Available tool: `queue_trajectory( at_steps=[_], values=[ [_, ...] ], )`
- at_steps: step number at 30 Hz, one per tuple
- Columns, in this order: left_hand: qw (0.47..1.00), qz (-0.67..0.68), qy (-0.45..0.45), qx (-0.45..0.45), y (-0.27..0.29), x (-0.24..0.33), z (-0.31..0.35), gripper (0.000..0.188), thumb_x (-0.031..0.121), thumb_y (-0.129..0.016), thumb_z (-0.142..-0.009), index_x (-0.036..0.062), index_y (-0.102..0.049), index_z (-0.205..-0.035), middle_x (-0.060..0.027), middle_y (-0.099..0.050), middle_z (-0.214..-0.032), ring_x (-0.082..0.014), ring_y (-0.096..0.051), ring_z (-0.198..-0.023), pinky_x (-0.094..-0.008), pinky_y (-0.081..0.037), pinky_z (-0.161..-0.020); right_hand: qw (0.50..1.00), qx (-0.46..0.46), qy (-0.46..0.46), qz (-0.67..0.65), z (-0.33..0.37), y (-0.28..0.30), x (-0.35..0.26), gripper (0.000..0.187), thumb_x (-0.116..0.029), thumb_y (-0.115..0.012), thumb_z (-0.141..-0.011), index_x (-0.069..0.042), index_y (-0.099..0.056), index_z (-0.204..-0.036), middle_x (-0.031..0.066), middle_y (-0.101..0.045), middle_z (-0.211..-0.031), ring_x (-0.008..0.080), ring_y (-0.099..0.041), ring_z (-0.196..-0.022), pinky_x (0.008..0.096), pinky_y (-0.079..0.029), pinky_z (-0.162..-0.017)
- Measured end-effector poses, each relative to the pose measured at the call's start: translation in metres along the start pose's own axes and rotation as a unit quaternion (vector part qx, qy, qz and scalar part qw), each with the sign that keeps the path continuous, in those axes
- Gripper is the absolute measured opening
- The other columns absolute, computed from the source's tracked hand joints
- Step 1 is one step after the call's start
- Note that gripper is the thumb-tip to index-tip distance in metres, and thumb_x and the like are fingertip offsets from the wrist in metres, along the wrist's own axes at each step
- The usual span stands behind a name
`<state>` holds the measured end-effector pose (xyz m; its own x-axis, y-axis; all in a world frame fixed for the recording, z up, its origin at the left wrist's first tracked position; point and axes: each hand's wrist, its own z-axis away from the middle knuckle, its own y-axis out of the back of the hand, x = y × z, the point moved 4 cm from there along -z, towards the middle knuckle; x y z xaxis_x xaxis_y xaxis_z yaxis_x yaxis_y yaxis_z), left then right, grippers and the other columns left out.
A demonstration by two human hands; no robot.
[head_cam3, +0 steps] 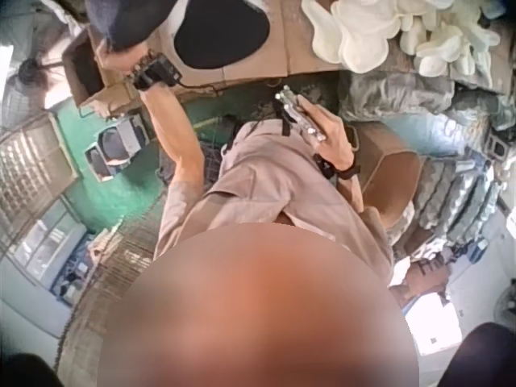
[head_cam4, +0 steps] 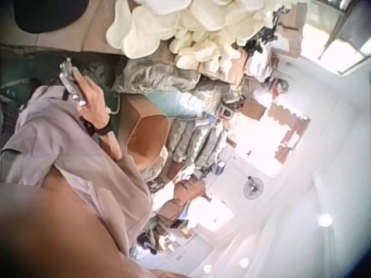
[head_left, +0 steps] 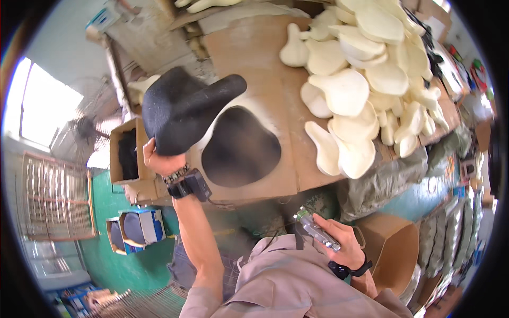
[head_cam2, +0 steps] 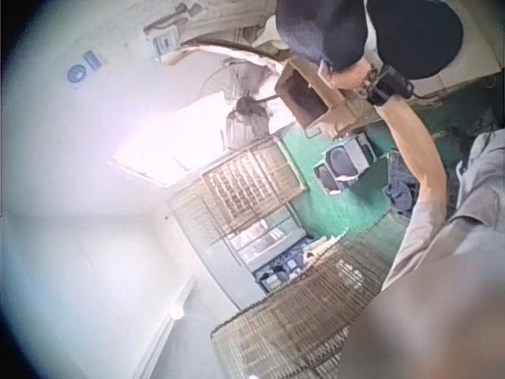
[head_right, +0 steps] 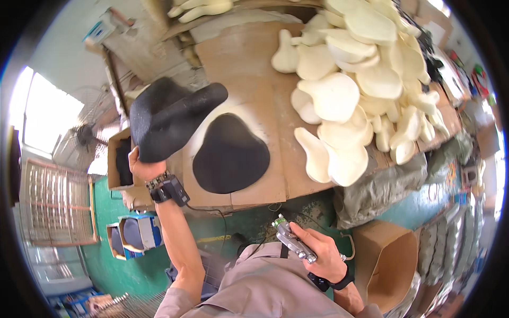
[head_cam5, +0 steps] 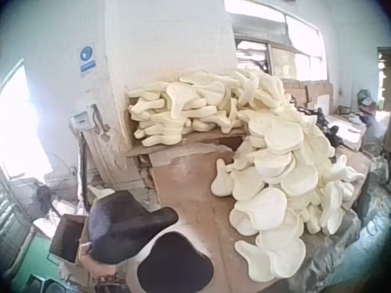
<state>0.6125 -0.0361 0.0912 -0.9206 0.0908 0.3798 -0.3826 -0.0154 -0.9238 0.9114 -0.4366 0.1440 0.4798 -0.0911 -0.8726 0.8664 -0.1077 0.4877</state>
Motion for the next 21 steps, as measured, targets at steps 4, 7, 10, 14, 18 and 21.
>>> queue_trajectory(
  at_steps=[4,7,10,14,18,21],
  values=[
    [0.980,-0.068,-0.085,0.169,0.000,0.041,0.106,0.031,0.021,-0.059,-0.081,-0.0004,-0.066,-0.102,-0.0178,-0.070,-0.107,-0.0342,-0.068,-0.098,-0.0469,-0.053,-0.093,0.996,-0.077,0.045,0.015,-0.028,-0.020,-0.011,0.064,0.005,-0.070,-0.073,0.000,-0.057,-0.135,0.0188,-0.067,-0.096,0.0356,-0.064,-0.079,0.0370,-0.052,-0.073],
    [0.947,-0.138,-0.189,0.221,0.091,0.070,0.177,0.025,0.022,-0.058,-0.083,-0.0009,-0.068,-0.089,-0.0127,-0.071,-0.091,-0.0273,-0.069,-0.085,-0.0406,-0.057,-0.083,0.984,-0.153,0.087,0.025,-0.045,-0.041,-0.023,0.057,0.004,-0.072,-0.075,0.003,-0.059,-0.131,0.0181,-0.066,-0.092,0.0317,-0.063,-0.076,0.0342,-0.051,-0.073],
    [0.977,0.068,-0.109,0.173,0.118,0.070,0.255,0.025,0.019,-0.057,-0.083,-0.0029,-0.068,-0.084,-0.0141,-0.072,-0.087,-0.0273,-0.070,-0.078,-0.0400,-0.058,-0.079,0.967,-0.237,0.081,0.032,-0.050,-0.069,-0.022,0.061,0.006,-0.073,-0.072,0.002,-0.059,-0.131,0.0188,-0.068,-0.098,0.0333,-0.067,-0.084,0.0359,-0.053,-0.078],
    [0.936,0.147,-0.155,0.279,0.245,0.065,0.400,0.021,0.015,-0.056,-0.077,-0.0010,-0.067,-0.085,-0.0142,-0.072,-0.091,-0.0313,-0.068,-0.080,-0.0411,-0.057,-0.081,0.927,-0.328,0.163,0.073,-0.050,-0.102,-0.049,0.050,0.003,-0.070,-0.079,0.005,-0.060,-0.128,0.0162,-0.070,-0.097,0.0226,-0.065,-0.076,0.0314,-0.052,-0.073],
    [0.758,0.182,-0.281,0.559,0.307,0.045,0.512,0.014,0.011,-0.057,-0.069,0.0053,-0.060,-0.081,-0.0079,-0.067,-0.094,-0.0307,-0.064,-0.092,-0.0469,-0.050,-0.094,0.886,-0.407,0.201,0.092,-0.048,-0.140,-0.066,0.049,0.001,-0.068,-0.080,0.007,-0.060,-0.128,0.0149,-0.069,-0.091,0.0198,-0.065,-0.075,0.0300,-0.051,-0.072],
    [0.711,0.198,-0.395,0.547,0.373,0.017,0.602,0.020,0.015,-0.057,-0.071,0.0042,-0.062,-0.087,-0.0109,-0.065,-0.092,-0.0313,-0.062,-0.090,-0.0431,-0.050,-0.085,0.851,-0.474,0.200,0.102,-0.033,-0.177,-0.088,0.049,0.000,-0.067,-0.081,0.006,-0.059,-0.130,0.0156,-0.068,-0.090,0.0213,-0.065,-0.077,0.0309,-0.052,-0.073]
  ],
)
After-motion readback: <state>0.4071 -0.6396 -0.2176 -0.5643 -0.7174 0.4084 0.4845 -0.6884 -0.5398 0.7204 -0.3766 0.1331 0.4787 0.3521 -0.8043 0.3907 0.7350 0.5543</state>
